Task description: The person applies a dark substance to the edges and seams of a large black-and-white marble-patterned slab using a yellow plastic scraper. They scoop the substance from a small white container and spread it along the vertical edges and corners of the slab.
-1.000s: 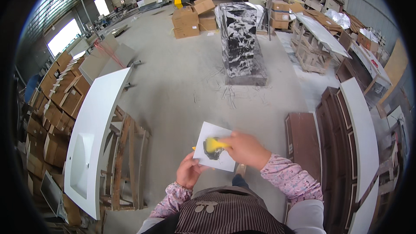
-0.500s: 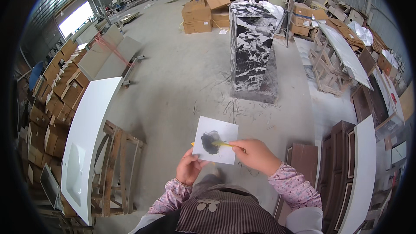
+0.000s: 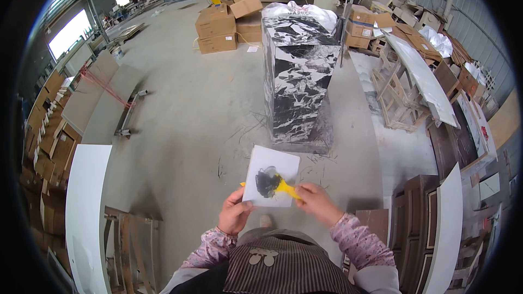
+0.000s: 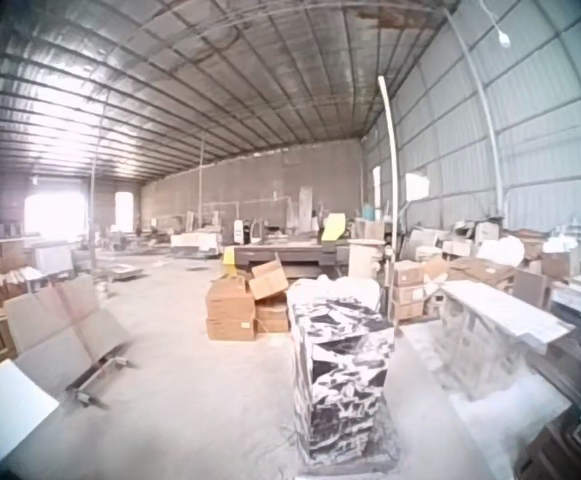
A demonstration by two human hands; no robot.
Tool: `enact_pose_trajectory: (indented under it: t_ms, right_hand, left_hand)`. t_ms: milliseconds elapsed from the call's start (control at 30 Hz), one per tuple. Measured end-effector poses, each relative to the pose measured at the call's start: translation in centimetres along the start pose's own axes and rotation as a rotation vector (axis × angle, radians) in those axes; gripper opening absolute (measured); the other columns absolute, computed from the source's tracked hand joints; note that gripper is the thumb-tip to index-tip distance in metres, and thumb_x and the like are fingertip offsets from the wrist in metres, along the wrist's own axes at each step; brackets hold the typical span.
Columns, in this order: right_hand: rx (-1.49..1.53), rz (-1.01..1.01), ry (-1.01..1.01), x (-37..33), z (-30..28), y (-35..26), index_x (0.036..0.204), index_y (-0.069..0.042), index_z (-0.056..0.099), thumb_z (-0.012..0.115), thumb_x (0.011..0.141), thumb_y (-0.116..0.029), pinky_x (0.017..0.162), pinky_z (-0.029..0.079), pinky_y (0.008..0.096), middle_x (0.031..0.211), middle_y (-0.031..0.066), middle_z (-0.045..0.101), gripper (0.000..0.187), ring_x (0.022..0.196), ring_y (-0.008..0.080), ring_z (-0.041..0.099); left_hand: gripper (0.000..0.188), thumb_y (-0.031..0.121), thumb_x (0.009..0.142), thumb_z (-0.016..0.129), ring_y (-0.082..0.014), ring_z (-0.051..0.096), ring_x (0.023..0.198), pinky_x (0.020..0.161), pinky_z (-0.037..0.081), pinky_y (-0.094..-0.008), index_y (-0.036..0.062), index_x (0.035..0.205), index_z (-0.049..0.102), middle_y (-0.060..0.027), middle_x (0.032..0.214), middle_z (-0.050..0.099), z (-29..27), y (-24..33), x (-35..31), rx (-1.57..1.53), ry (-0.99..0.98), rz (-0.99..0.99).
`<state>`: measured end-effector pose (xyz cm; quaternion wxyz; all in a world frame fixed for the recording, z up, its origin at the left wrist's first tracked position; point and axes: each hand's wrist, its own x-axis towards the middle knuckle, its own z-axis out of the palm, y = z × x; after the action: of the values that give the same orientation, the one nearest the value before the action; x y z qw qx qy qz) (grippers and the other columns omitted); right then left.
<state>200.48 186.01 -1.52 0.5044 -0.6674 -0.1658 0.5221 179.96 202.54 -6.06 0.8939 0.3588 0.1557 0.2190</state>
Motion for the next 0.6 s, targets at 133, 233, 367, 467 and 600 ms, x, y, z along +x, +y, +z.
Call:
enact_pose_trajectory:
  t_ms: [133,233,367,467,600]
  right_hand:
    - [-0.275,-0.051,-0.056,5.2,-3.4,-6.4,0.115,-0.005,0.066,0.055,0.1,-0.03,0.058,0.043,0.0222,0.075,-0.0006,0.062,0.031,0.063,0.006,0.055]
    - [-0.621,-0.127,-0.181,8.9,-5.4,-11.9,0.107,-0.003,0.069,0.056,0.099,-0.029,0.059,0.045,0.0269,0.071,0.0007,0.065,0.03,0.062,0.0087,0.057]
    - [-1.081,-0.254,-0.306,13.1,-4.4,-18.0,0.092,-0.001,0.071,0.059,0.092,-0.029,0.062,0.048,0.0348,0.068,0.0085,0.066,0.031,0.061,0.0186,0.061]
    - [-1.409,-0.491,-0.386,14.8,-1.6,-20.1,0.081,0.0,0.072,0.062,0.082,-0.025,0.064,0.051,0.0396,0.071,0.016,0.067,0.027,0.068,0.029,0.066]
    - [-1.763,-0.729,-0.403,13.4,2.2,-20.7,0.079,-0.001,0.071,0.061,0.078,-0.019,0.065,0.053,0.0433,0.073,0.0166,0.067,0.02,0.072,0.0318,0.067]
  left_hand:
    - [0.048,-0.005,0.086,0.058,-0.0212,0.063,0.106,0.091,0.053,-0.0362,-0.0023,0.134,0.057,-0.01,0.122,0.064,-0.9,2.5,5.1,0.083,-0.053,-0.096]
    - [0.046,-0.004,0.086,0.06,-0.0203,0.064,0.103,0.09,0.054,-0.0354,-0.0027,0.132,0.058,-0.0093,0.12,0.065,-1.1,3.5,8.1,0.146,-0.057,-0.142]
    - [0.043,-0.003,0.087,0.061,-0.0195,0.065,0.101,0.087,0.056,-0.035,-0.0028,0.13,0.06,-0.0094,0.119,0.065,0.0,4.2,10.6,0.162,0.032,-0.211]
    - [0.041,-0.002,0.087,0.061,-0.0189,0.066,0.096,0.08,0.059,-0.0343,-0.0039,0.128,0.06,-0.0104,0.115,0.067,0.4,4.2,12.2,0.184,0.098,-0.191]
    - [0.041,-0.002,0.087,0.06,-0.0193,0.067,0.091,0.076,0.061,-0.0343,-0.0058,0.128,0.059,-0.012,0.111,0.068,0.6,4.1,13.7,0.135,0.168,-0.139]
